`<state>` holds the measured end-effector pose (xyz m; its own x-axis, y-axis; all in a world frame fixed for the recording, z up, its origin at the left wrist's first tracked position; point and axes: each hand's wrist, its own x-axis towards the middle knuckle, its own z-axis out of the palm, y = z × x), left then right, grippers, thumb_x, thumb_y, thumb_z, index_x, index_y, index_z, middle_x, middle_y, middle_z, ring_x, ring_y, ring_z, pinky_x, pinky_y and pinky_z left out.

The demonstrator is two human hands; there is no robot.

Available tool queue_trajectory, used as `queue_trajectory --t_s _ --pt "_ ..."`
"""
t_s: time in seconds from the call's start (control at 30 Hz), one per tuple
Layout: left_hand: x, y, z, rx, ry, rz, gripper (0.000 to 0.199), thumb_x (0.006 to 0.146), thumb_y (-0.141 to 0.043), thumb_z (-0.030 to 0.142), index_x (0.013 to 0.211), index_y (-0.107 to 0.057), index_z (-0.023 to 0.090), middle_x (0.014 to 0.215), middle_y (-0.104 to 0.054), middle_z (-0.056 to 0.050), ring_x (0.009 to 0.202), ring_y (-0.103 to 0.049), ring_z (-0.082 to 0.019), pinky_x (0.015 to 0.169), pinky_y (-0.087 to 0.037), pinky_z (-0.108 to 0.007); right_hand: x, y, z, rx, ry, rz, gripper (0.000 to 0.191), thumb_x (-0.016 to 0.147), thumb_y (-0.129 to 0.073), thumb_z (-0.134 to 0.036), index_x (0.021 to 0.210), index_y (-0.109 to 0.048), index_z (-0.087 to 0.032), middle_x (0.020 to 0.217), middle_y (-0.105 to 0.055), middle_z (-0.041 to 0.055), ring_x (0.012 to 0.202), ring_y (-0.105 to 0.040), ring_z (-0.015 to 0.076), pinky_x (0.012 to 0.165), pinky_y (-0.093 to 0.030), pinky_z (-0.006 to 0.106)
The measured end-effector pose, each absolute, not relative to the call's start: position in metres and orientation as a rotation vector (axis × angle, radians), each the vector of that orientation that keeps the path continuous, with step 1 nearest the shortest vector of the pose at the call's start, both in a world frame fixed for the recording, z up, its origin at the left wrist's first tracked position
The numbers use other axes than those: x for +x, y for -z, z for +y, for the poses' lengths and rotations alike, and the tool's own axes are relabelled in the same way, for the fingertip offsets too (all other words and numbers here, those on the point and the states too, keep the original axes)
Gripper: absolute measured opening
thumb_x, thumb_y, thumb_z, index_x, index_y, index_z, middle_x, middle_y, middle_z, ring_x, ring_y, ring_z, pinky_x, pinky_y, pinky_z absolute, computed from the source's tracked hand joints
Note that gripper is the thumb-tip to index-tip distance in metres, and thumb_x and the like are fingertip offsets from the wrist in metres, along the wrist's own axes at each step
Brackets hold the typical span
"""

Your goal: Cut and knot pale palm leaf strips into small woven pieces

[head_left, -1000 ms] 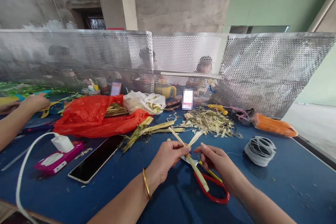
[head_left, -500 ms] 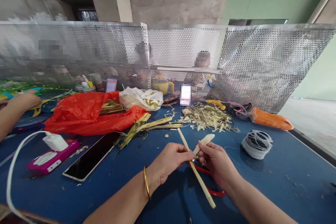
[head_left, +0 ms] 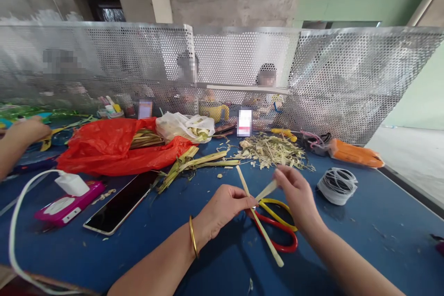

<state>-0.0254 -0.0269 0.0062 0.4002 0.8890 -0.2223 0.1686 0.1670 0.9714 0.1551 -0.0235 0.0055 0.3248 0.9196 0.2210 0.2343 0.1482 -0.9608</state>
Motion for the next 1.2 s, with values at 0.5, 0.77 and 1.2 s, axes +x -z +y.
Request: queue_trajectory --t_s 0.5,0.77,1.2 --pt "-0.019 0.009 -0.029 1.564 -0.696 0.971 0.031 0.074 -0.061 0.040 0.059 -0.066 0.013 0.052 -0.043 0.004 0.057 -0.036 -0.010 0.055 -0.025 -0.023 0.135 0.000 -0.038 -1.346 -0.920 -1.550 0.027 0.075 -0.061 -0.038 0.058 -0.054 -0.017 0.055 -0.050 -0.0035 0.054 -0.044 0.0103 0.050 -0.035 0.021" --pt "-0.016 0.006 -0.034 1.537 -0.679 0.948 0.024 0.074 -0.060 0.031 0.059 -0.067 0.015 0.055 -0.055 0.001 0.057 -0.044 -0.011 0.057 -0.030 -0.023 0.132 0.005 -0.037 -1.398 -0.761 -1.503 0.027 0.078 -0.059 -0.037 0.060 -0.052 -0.019 0.055 -0.049 -0.0039 0.051 -0.045 0.0109 0.048 -0.037 0.021" --pt "-0.025 -0.001 -0.025 1.270 -0.746 1.054 0.036 0.069 -0.068 0.049 0.066 -0.062 0.014 0.050 -0.039 0.007 0.047 -0.025 -0.005 0.046 -0.017 -0.022 0.166 -0.014 -0.026 -1.050 -0.289 -2.436 0.020 0.094 -0.046 -0.025 0.083 -0.062 -0.023 0.078 -0.067 -0.0025 0.071 -0.059 0.0120 0.102 -0.031 0.038"
